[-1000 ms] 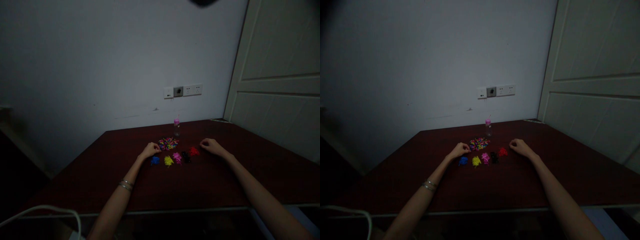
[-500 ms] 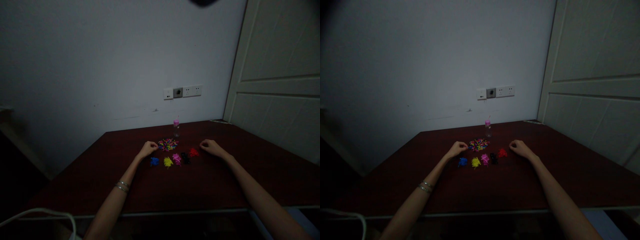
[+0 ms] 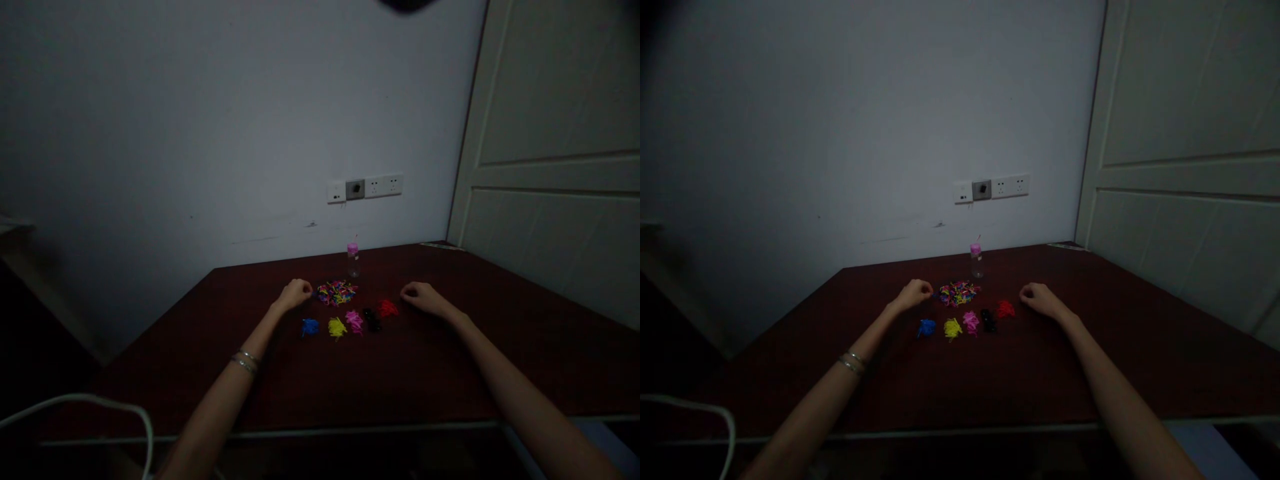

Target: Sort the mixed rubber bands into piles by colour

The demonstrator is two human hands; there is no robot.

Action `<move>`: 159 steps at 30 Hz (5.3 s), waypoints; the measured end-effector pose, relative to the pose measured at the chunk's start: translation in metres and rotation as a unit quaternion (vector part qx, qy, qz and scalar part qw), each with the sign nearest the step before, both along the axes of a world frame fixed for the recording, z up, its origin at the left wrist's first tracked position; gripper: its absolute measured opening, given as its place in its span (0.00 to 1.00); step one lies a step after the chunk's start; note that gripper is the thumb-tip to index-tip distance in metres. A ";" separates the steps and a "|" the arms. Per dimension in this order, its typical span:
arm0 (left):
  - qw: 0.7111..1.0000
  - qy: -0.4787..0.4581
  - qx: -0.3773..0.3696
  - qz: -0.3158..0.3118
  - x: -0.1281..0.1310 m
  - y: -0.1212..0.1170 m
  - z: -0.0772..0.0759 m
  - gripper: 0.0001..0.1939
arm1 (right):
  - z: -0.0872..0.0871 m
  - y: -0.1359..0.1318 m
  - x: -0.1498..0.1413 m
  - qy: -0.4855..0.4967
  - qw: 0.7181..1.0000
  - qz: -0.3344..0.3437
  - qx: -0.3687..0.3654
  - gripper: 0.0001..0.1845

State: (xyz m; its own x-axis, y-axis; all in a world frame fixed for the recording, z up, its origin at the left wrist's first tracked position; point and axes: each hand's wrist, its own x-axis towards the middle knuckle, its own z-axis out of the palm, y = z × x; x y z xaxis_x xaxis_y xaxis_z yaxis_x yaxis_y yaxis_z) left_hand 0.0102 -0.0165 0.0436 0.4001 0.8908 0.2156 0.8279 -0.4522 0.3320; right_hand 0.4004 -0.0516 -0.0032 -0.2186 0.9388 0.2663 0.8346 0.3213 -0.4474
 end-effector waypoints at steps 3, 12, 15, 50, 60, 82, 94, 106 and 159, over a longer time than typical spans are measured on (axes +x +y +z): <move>0.999 0.040 0.012 0.001 0.004 -0.004 -0.001 0.10 | 0.001 0.000 0.000 -0.001 1.000 -0.002 -0.005 0.13; 1.000 -0.006 -0.007 -0.021 0.002 -0.007 0.002 0.11 | 0.004 -0.001 -0.001 -0.011 1.000 0.002 -0.008 0.13; 0.998 -0.045 -0.027 -0.044 -0.004 -0.014 0.010 0.12 | 0.004 -0.001 -0.001 -0.012 1.000 0.001 -0.010 0.13; 0.989 -0.137 -0.043 0.044 -0.024 -0.027 -0.020 0.14 | -0.002 0.001 -0.009 0.010 1.000 -0.003 0.015 0.12; 0.952 -0.270 -0.015 0.144 0.000 -0.002 -0.043 0.15 | 0.014 0.017 -0.065 -0.003 0.994 0.092 0.056 0.10; 0.941 -0.284 -0.018 0.185 0.002 0.005 -0.047 0.12 | 0.011 0.037 -0.113 -0.063 0.995 0.053 0.053 0.06; 0.941 -0.283 -0.028 0.181 0.006 -0.003 -0.038 0.12 | 0.008 0.038 -0.110 -0.071 0.993 0.046 0.077 0.07; 0.942 -0.287 -0.035 0.171 0.007 0.000 -0.042 0.12 | 0.032 0.025 -0.101 0.011 0.995 0.057 0.076 0.11; 0.999 -0.040 0.001 -0.007 0.030 -0.019 -0.034 0.12 | 0.039 0.018 -0.086 0.041 0.987 0.112 -0.105 0.13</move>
